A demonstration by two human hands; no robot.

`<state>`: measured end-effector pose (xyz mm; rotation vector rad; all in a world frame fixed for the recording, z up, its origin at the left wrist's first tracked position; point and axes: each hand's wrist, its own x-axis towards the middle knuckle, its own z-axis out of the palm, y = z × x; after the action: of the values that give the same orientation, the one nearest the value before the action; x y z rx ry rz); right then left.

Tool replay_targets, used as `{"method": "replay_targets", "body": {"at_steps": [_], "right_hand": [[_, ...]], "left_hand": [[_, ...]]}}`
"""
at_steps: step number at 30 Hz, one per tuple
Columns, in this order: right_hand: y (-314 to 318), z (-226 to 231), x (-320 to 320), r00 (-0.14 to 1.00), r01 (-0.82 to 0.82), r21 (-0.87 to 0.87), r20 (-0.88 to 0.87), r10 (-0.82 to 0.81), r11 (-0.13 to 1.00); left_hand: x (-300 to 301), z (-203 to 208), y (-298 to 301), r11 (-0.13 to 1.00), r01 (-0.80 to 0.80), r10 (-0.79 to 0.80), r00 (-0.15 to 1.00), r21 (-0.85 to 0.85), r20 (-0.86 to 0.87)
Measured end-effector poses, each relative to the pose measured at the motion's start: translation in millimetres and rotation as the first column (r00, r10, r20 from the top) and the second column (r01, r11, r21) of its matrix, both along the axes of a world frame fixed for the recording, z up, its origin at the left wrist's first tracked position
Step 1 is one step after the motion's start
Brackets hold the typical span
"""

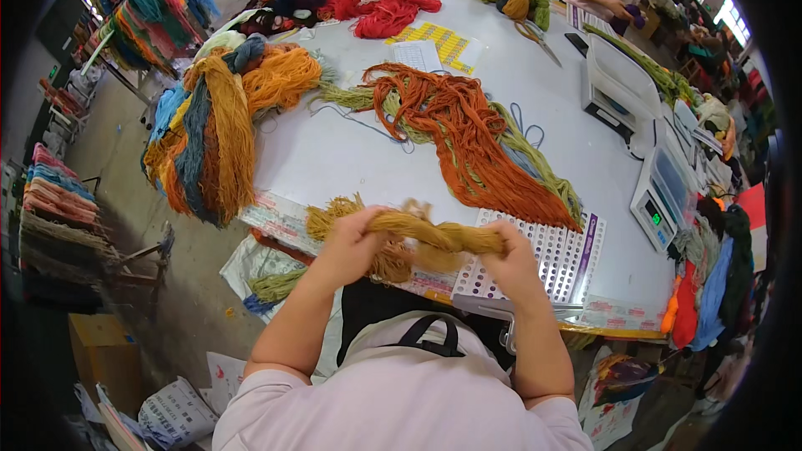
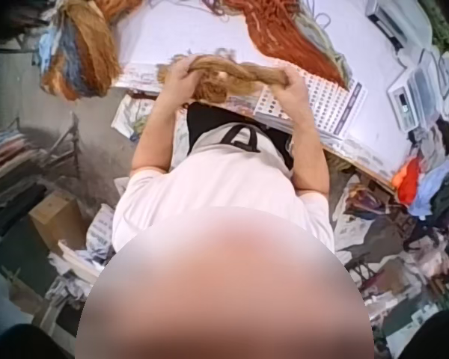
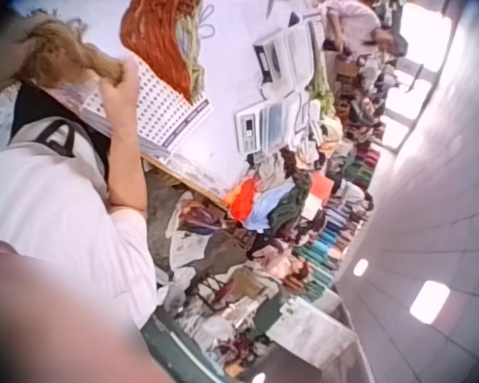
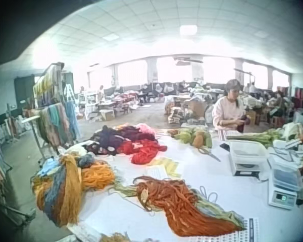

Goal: Sorting and weighing bundles of yarn against a color reference chart.

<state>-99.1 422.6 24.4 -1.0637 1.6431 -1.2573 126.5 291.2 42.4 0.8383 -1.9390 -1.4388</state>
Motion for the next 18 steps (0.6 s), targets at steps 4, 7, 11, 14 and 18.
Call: {"method": "replay_targets", "body": {"at_steps": [4, 7, 11, 14, 18], "right_hand": [[-9.6, 6.9, -18.7, 0.789, 0.400, -0.179, 0.567, -0.238, 0.899], [-8.3, 5.3, -27.3, 0.646, 0.414, -0.103, 0.733, -0.212, 0.905], [-17.1, 54.6, 10.6, 0.974, -0.048, 0.049, 0.225, 0.036, 0.998], [-25.6, 75.0, 47.1, 0.906, -0.385, 0.087, -0.154, 0.394, 0.919], [-29.8, 95.1, 58.7, 0.827, -0.529, 0.064, -0.183, 0.532, 0.846]], "left_hand": [[19.3, 11.2, -0.3, 0.912, 0.178, -0.302, 0.901, 0.369, 0.312], [47.5, 8.8, -3.0, 0.891, 0.395, -0.455, 0.778, 0.225, 0.433], [65.1, 29.8, -23.7, 0.965, 0.245, -0.199, 0.915, -0.092, 0.350], [32.7, 36.4, -25.2, 0.938, 0.308, -0.311, 0.950, -0.160, 0.008], [-2.5, 55.4, 0.0, 0.853, 0.520, -0.521, 0.854, 0.035, 0.012]]}}
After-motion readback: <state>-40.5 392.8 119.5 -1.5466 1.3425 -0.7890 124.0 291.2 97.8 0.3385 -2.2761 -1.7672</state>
